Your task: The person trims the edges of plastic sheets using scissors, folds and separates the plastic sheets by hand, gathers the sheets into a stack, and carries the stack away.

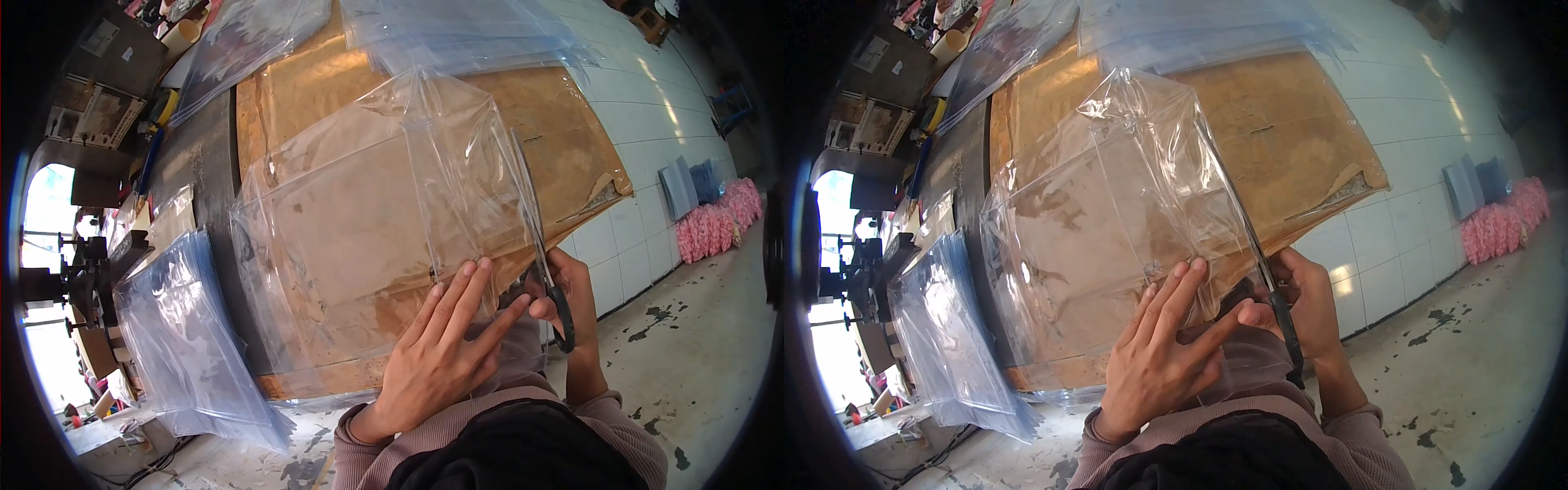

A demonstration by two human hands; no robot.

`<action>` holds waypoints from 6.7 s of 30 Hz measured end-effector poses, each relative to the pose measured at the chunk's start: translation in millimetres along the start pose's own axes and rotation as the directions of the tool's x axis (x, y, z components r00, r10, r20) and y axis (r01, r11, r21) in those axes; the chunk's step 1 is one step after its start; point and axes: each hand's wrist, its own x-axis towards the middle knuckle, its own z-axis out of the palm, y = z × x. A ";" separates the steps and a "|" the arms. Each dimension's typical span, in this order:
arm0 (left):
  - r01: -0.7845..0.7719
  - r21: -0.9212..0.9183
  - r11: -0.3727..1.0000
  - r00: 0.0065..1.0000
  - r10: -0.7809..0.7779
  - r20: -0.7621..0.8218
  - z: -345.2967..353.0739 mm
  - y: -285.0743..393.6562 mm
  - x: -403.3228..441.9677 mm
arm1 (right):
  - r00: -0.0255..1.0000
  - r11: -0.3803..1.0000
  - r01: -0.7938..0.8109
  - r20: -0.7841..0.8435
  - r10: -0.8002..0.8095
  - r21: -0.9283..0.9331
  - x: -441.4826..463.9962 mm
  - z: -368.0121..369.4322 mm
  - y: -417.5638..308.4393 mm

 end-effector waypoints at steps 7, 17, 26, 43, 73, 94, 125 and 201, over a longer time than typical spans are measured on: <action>0.050 -0.025 0.998 0.999 -0.050 -0.019 -4.1 4.6 2.0 | 0.999 0.998 0.040 -0.012 -0.039 0.043 -2.9 -1.8 7.9; 0.119 0.031 0.992 0.992 -0.120 0.045 -20.3 -3.0 -32.1 | 0.744 0.583 0.283 -0.208 -0.635 -0.762 -4.5 -54.9 -36.8; 0.108 0.045 0.993 0.992 -0.111 0.053 -22.1 -3.7 -34.2 | 0.741 0.086 0.072 -0.004 -0.671 -0.994 46.8 -24.7 -56.6; 0.115 0.003 0.993 0.993 -0.115 0.033 -21.9 -7.2 -34.2 | 0.318 -0.138 0.791 0.594 -0.739 -0.596 43.8 19.0 -45.1; 0.022 -0.121 0.992 0.974 -0.049 -0.220 -13.0 -18.4 -35.7 | 0.506 0.163 -0.066 -0.174 -0.845 -0.984 50.1 -98.4 -76.0; 0.178 0.004 0.984 0.940 -0.168 -0.296 5.6 15.8 -68.2 | 0.910 0.815 0.407 0.257 -0.325 -0.412 -69.3 42.4 -8.9; 0.472 -0.468 0.747 0.244 -0.621 -0.745 44.8 11.5 -146.5 | 0.947 0.966 0.188 -0.227 -0.227 -0.180 -35.2 -39.3 8.6; 0.583 -0.146 0.799 0.592 -0.541 -0.597 -40.7 -66.1 -80.6 | 0.508 -0.153 0.801 0.792 -0.337 -0.579 264.2 138.5 -162.2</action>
